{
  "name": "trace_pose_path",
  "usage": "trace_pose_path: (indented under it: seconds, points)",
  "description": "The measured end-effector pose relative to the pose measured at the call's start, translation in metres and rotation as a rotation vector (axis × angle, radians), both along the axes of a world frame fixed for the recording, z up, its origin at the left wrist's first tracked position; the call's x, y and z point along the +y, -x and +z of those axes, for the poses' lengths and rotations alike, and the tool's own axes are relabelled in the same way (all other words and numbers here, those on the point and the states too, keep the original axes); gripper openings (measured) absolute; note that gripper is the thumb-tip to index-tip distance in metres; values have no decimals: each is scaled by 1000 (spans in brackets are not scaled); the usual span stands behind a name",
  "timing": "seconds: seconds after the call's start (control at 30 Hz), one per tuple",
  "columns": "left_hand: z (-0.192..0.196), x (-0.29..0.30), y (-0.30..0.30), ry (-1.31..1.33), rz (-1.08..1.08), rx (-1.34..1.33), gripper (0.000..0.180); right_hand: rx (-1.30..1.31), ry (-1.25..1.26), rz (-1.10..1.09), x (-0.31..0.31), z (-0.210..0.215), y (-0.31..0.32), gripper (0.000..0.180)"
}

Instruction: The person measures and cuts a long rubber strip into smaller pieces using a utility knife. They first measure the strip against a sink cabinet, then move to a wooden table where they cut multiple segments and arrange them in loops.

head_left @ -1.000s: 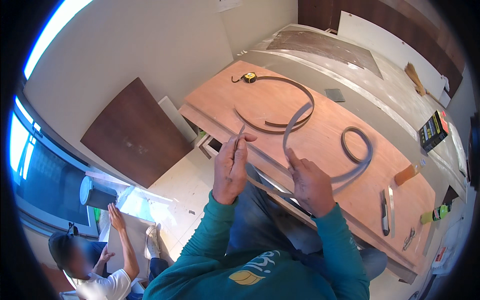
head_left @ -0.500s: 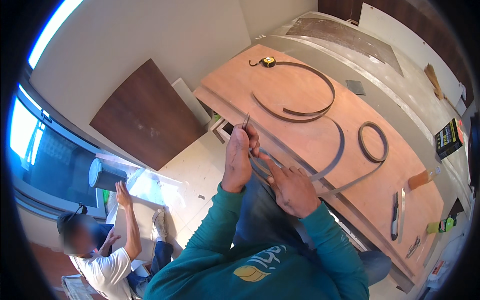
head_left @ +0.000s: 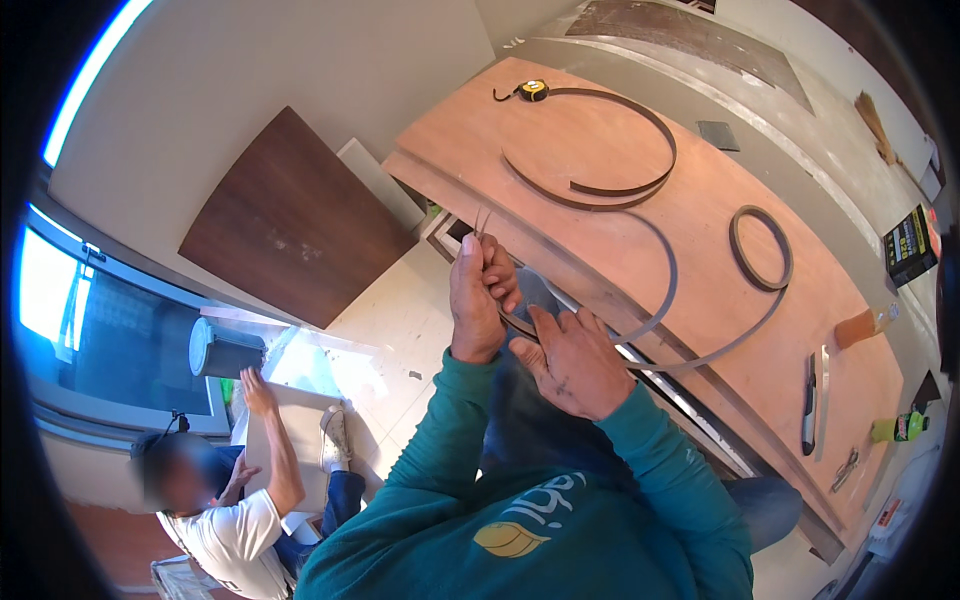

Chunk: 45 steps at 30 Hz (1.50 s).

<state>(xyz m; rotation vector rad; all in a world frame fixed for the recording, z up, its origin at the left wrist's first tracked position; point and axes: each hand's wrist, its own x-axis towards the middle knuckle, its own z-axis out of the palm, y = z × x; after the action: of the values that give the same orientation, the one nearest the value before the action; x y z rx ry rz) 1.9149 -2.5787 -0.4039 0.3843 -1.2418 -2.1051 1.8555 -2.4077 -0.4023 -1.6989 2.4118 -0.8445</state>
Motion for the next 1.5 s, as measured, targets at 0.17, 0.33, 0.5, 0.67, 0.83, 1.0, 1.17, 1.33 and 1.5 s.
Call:
trace_pose_path:
  seconds: [0.17, 0.33, 0.5, 0.67, 0.83, 1.0, 1.17, 1.33, 1.5]
  points:
    - [-8, 3, 4, 272, 233, -159, 38, -20, -66, -164, -7, -14, -14, 36]
    - [-13, 4, 2, 416, 369, -330, 37, -87, -114, -293, -12, -22, -28, 40]
    - [-22, -1, 2, 394, 470, -367, 39, -85, -23, -275, -11, -23, -30, 37]
    - [-28, -4, 3, 392, 489, -337, 38, -151, -76, -284, -4, -24, -26, 33]
    - [-29, -5, 1, 358, 498, -311, 38, -149, -37, -333, -4, -24, -34, 31]
    - [-30, -8, 2, 305, 514, -310, 41, -124, -47, -334, -7, -24, -37, 31]
    - [-31, -4, 5, 282, 575, -310, 37, -148, -31, -335, -5, -24, -36, 33]
    - [-31, -5, 8, 290, 602, -343, 37, -119, -92, -349, -7, -22, -38, 35]
    - [-28, -5, 11, 114, 554, -215, 33, -24, -228, -368, -9, -26, -40, 40]
